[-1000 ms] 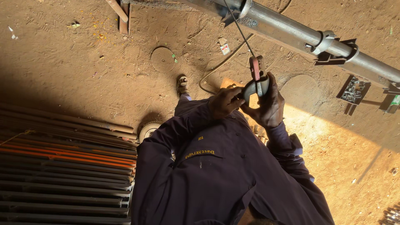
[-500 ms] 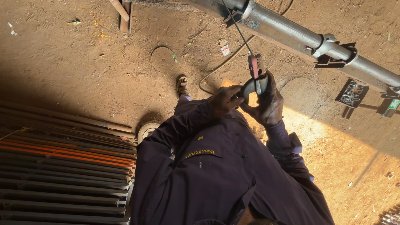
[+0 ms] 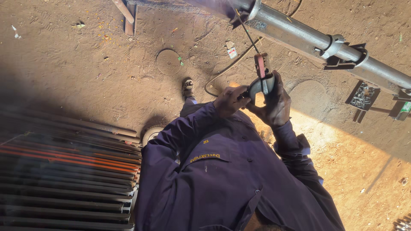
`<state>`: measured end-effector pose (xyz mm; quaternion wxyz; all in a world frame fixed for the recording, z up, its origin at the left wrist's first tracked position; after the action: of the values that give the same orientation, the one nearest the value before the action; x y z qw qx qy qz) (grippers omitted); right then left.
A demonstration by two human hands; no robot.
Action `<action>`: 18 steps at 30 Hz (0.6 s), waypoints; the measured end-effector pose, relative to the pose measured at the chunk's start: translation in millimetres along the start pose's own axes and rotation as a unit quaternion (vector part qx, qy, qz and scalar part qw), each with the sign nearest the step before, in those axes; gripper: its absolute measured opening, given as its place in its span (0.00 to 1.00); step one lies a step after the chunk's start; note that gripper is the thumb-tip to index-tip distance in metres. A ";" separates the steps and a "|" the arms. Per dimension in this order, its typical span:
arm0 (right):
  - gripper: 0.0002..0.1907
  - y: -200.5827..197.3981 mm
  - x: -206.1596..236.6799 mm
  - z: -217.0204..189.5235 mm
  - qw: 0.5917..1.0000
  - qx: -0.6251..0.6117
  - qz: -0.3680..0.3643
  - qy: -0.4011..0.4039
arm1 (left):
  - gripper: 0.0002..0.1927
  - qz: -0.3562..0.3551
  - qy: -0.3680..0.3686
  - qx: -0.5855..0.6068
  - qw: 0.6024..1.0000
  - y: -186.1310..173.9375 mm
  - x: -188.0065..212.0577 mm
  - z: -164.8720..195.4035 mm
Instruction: The person welds a long metal pipe using a welding torch, creating sparks and smoke. The person holds the pipe with one hand and the torch with the other, moving along the pipe to weld different sections.
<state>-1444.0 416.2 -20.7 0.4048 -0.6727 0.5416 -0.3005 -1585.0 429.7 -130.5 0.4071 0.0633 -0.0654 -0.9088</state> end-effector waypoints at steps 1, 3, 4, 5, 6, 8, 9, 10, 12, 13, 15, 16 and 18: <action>0.66 0.6 0.2 0.7 1.000 -0.004 -0.003 0.010 | 0.18 0.003 -0.003 -0.007 1.000 -0.6 0.1 -0.2; 0.66 1.4 0.1 1.5 0.999 -0.013 -0.008 0.029 | 0.18 0.009 -0.008 -0.022 1.000 -2.6 0.5 0.2; 0.66 1.4 -0.1 1.3 0.999 -0.014 -0.008 0.030 | 0.18 0.009 -0.003 -0.021 1.000 -3.3 0.6 1.1; 0.66 1.7 -0.3 0.6 0.999 -0.015 -0.007 0.030 | 0.19 0.009 0.001 -0.020 1.000 -4.4 1.3 2.1; 0.66 1.6 -0.3 0.7 0.999 -0.016 -0.007 0.031 | 0.19 0.009 0.006 -0.019 1.000 -5.0 1.4 2.8; 0.66 2.6 -0.5 0.0 0.999 -0.015 -0.014 0.025 | 0.18 0.004 0.005 -0.015 1.000 -5.8 2.3 3.3; 0.67 3.2 -0.7 -0.2 1.000 -0.015 -0.017 0.021 | 0.17 0.002 0.005 -0.013 1.000 -6.1 2.6 3.5; 0.66 3.4 -0.4 -0.2 1.000 -0.011 -0.016 0.020 | 0.17 0.001 0.008 -0.019 1.000 -6.4 2.9 4.0; 0.66 4.3 -0.1 -0.1 1.000 -0.005 -0.013 0.017 | 0.16 0.000 0.013 -0.031 0.999 -6.7 3.4 4.9; 0.66 4.3 0.0 -0.6 1.000 -0.005 -0.007 0.007 | 0.16 0.002 0.009 -0.033 0.999 -6.9 3.3 4.6; 0.67 5.0 -0.2 -2.7 1.000 -0.006 0.004 -0.014 | 0.17 0.004 0.001 -0.038 0.999 -7.8 3.8 4.4; 0.67 5.5 -0.7 -2.3 1.000 -0.003 0.004 -0.012 | 0.16 0.001 0.002 -0.024 1.000 -7.8 3.7 4.8; 0.67 6.0 -1.5 -1.8 1.000 0.003 0.003 -0.009 | 0.14 -0.005 0.005 0.005 1.000 -7.7 3.7 5.6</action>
<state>-1448.8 416.7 -25.0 0.4125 -0.6725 0.5394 -0.2944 -1594.0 432.4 -126.6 0.4029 0.0702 -0.0673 -0.9100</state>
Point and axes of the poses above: each hand's wrist, its own x-axis away from the middle knuckle, its own y-axis out of the palm, z = x × y, the point moved 5 cm from there along -x, towards the middle knuckle, and after that the axes turned 5 degrees about -z, right-handed, at the moved point
